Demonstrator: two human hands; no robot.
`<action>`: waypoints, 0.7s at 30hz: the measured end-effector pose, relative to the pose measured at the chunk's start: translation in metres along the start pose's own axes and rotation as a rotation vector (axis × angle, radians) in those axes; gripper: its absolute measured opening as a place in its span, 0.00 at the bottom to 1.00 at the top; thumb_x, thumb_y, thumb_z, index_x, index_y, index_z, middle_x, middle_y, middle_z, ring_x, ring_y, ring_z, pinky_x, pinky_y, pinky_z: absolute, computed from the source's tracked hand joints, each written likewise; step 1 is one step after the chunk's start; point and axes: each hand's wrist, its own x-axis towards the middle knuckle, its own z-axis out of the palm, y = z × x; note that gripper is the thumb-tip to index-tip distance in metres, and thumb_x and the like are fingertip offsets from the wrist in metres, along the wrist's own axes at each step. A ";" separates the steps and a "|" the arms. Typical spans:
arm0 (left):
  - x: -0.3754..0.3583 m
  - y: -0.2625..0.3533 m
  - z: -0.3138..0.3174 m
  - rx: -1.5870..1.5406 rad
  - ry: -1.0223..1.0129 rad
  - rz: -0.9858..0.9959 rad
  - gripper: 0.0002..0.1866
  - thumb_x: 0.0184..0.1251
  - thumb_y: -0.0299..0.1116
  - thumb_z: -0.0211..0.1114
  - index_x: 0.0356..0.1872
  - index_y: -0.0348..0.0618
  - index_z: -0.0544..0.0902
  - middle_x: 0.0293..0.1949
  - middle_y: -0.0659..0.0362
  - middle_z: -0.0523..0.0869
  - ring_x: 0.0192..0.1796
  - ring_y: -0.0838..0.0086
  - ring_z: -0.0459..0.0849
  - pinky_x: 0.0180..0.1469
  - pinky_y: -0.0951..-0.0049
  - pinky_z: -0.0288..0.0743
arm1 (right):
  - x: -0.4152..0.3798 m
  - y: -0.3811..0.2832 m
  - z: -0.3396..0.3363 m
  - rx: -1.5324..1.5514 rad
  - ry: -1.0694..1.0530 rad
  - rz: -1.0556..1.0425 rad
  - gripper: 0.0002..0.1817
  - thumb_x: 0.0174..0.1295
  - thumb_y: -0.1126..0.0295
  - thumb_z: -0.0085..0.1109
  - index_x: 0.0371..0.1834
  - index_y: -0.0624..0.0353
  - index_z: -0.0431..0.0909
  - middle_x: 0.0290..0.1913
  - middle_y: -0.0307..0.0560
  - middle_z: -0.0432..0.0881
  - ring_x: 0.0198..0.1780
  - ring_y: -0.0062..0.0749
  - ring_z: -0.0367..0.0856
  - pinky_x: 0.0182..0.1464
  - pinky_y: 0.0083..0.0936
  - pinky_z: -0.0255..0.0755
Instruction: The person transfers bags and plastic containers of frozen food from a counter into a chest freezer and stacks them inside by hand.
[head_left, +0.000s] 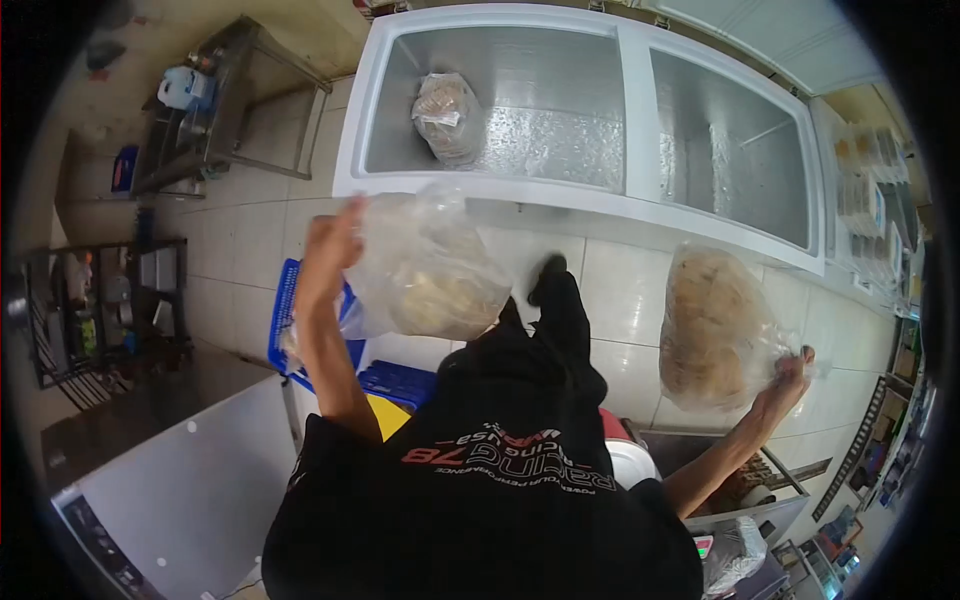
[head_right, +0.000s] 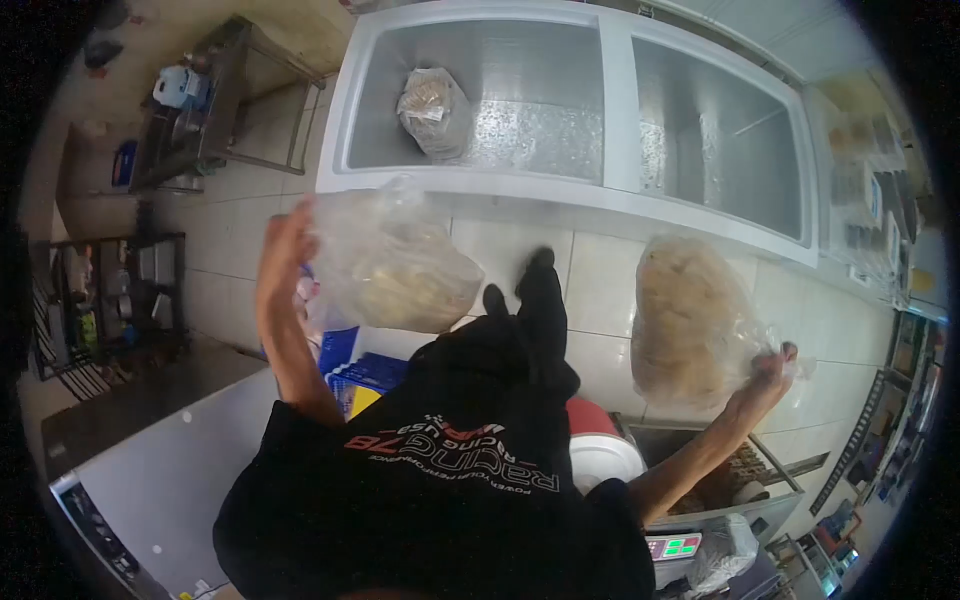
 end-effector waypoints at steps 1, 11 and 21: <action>0.027 0.023 -0.014 -0.127 0.023 -0.015 0.30 0.66 0.55 0.54 0.08 0.52 0.57 0.10 0.71 0.53 0.14 0.84 0.50 0.18 0.76 0.41 | 0.011 0.004 0.035 0.015 -0.043 0.053 0.06 0.43 0.78 0.47 0.23 0.54 0.62 0.25 0.32 0.57 0.26 0.17 0.55 0.30 0.15 0.48; 0.145 0.097 -0.027 -0.180 0.192 0.051 0.35 0.66 0.68 0.40 0.08 0.54 0.54 0.10 0.70 0.52 0.14 0.83 0.49 0.20 0.77 0.39 | 0.084 0.049 0.175 0.044 -0.270 0.131 0.09 0.44 0.74 0.48 0.24 0.51 0.58 0.24 0.30 0.56 0.27 0.16 0.54 0.29 0.14 0.48; 0.326 0.038 0.040 0.441 -0.290 0.045 0.28 0.61 0.51 0.64 0.08 0.45 0.69 0.11 0.69 0.63 0.16 0.85 0.58 0.19 0.78 0.52 | 0.116 0.104 0.245 0.036 -0.226 0.206 0.10 0.55 0.71 0.51 0.22 0.50 0.59 0.20 0.29 0.55 0.24 0.14 0.54 0.27 0.16 0.47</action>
